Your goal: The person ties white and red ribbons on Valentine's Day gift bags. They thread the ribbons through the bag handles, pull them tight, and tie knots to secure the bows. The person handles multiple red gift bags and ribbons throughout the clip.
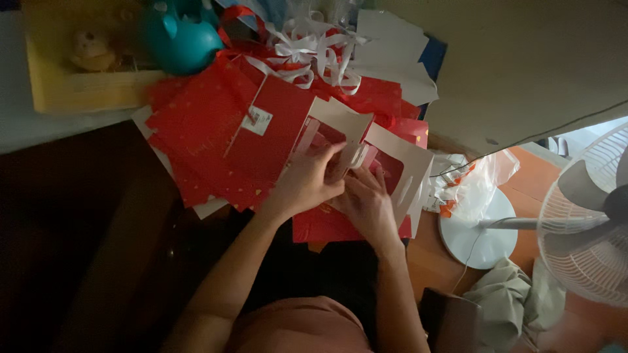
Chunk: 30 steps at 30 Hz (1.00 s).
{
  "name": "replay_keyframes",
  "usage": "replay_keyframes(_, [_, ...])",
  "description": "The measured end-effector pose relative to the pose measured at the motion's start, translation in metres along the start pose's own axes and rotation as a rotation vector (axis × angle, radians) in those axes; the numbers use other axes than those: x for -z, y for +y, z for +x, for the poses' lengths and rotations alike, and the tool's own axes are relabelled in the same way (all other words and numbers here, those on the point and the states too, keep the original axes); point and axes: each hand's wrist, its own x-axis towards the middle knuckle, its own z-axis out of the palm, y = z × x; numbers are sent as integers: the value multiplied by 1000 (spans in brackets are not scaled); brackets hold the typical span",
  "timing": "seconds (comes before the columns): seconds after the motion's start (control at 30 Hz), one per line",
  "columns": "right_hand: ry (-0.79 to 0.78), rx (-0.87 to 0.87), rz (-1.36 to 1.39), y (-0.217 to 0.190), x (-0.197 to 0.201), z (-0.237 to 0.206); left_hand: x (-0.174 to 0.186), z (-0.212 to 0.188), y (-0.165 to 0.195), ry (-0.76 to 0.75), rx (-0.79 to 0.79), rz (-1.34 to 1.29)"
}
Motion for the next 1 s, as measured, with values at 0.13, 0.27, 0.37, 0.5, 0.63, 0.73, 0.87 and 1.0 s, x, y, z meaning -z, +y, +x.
replay_keyframes(0.13, [12,-39,140,12,12,-2,-21,16,-3,102,-94,-102])
replay_keyframes(0.27, [-103,-359,163,24,27,-5,-31,17,-12,90,5,-183])
replay_keyframes(0.37, [-17,-333,364,35,42,4,-30,12,-16,110,-99,-243])
replay_keyframes(0.5, [138,-294,174,44,55,43,-35,10,-14,76,56,-221])
replay_keyframes(0.63, [187,-69,141,49,47,108,-39,12,-12,113,52,-363])
replay_keyframes(0.73, [170,281,-110,55,30,153,-38,14,-12,112,87,-307])
replay_keyframes(0.87, [29,103,-203,67,9,178,-42,11,-9,134,107,-356])
replay_keyframes(1.0, [10,133,-265,73,11,174,-45,9,-5,169,-38,-80])
